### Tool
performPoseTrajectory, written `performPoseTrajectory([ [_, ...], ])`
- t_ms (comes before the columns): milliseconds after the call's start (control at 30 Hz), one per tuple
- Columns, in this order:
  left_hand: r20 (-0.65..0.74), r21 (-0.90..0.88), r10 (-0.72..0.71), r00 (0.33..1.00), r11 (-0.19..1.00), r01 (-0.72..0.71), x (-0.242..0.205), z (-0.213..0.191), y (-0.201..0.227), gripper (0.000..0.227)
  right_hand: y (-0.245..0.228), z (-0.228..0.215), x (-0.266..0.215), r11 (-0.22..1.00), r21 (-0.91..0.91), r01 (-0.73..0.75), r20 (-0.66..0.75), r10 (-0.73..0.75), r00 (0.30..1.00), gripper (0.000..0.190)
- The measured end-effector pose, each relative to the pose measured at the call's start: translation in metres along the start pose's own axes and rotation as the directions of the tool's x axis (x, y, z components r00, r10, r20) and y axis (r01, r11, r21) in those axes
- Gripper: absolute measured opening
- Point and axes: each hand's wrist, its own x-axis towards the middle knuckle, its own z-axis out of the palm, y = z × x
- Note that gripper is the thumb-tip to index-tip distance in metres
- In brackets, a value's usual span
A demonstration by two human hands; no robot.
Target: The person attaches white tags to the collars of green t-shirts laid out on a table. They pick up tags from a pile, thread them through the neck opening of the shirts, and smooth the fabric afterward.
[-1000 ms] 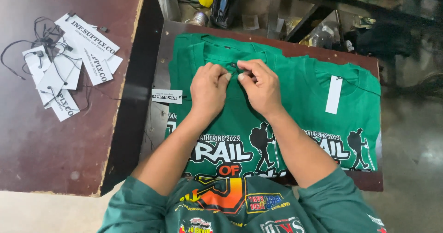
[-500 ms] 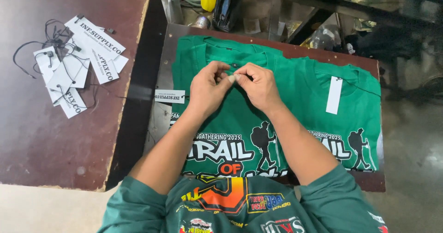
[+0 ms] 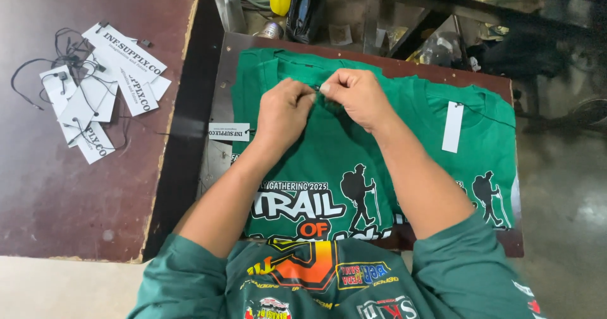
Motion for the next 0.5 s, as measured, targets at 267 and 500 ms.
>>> performPoseTrajectory([
  [267,-0.074,-0.122,-0.344,0.936,0.935,0.333,0.019,0.005,-0.016,0.011,0.038,0.015,0.010,0.617,-0.653,0.440,-0.024,-0.597,0.802,0.015],
  [500,-0.042,-0.086,-0.436,0.899,0.898,0.432,0.023,0.010,-0.017,0.010,0.058,0.022,0.025,0.223,-0.886,0.406,0.116,-0.743,0.659,0.013],
])
